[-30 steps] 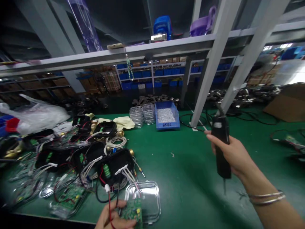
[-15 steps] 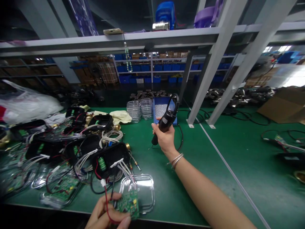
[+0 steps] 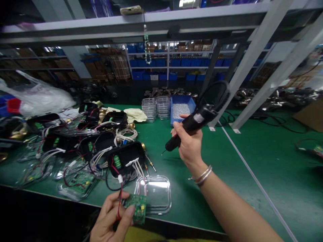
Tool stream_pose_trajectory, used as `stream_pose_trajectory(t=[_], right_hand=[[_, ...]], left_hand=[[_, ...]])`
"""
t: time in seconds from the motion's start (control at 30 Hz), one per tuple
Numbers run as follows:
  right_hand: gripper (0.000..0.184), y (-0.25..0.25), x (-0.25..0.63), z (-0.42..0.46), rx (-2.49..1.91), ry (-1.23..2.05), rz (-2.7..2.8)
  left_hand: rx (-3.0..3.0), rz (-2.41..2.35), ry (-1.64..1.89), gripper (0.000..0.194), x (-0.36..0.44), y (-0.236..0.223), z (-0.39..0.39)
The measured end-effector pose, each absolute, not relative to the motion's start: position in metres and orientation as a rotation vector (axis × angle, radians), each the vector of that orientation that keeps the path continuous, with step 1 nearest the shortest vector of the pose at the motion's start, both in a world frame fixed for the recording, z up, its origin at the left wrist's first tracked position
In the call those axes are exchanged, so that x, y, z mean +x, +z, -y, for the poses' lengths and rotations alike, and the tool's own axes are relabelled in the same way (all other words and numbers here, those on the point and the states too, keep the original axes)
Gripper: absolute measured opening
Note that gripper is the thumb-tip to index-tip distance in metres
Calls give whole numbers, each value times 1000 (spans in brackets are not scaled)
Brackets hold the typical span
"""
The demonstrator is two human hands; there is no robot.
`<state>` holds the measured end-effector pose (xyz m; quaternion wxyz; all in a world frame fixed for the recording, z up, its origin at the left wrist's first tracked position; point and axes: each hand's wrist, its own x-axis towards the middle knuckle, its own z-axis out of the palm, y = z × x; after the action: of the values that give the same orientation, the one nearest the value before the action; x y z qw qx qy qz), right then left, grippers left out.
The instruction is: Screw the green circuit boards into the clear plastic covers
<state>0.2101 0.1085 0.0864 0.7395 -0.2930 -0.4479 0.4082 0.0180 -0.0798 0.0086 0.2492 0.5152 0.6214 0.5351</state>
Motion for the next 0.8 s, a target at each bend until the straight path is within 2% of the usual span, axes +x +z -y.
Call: stream_pose_trajectory(t=[0.07,0.17,0.3,0.5,0.7,0.8], right_hand=[[28,102,212,-88,-606,951,954],[22,121,213,-54,-530,1056,902],[19,131,207,-21,-464,1133,864],[19,129,200,-4,-462,1179,829],[20,128,196,1,-461,1220,811],[20,128,196,3,-465,1225,822]], left_hand=[[1358,-1712,1448,45,20,14,78],[1271,-1728,1416,24,27,21,76],[1293,-1713,1384,34,33,24,73],[1447,-1668,1284,28,32,19,68],[1430,-1646,1250,12,35,19,69],[1460,-1620,1271,10,33,21,69]])
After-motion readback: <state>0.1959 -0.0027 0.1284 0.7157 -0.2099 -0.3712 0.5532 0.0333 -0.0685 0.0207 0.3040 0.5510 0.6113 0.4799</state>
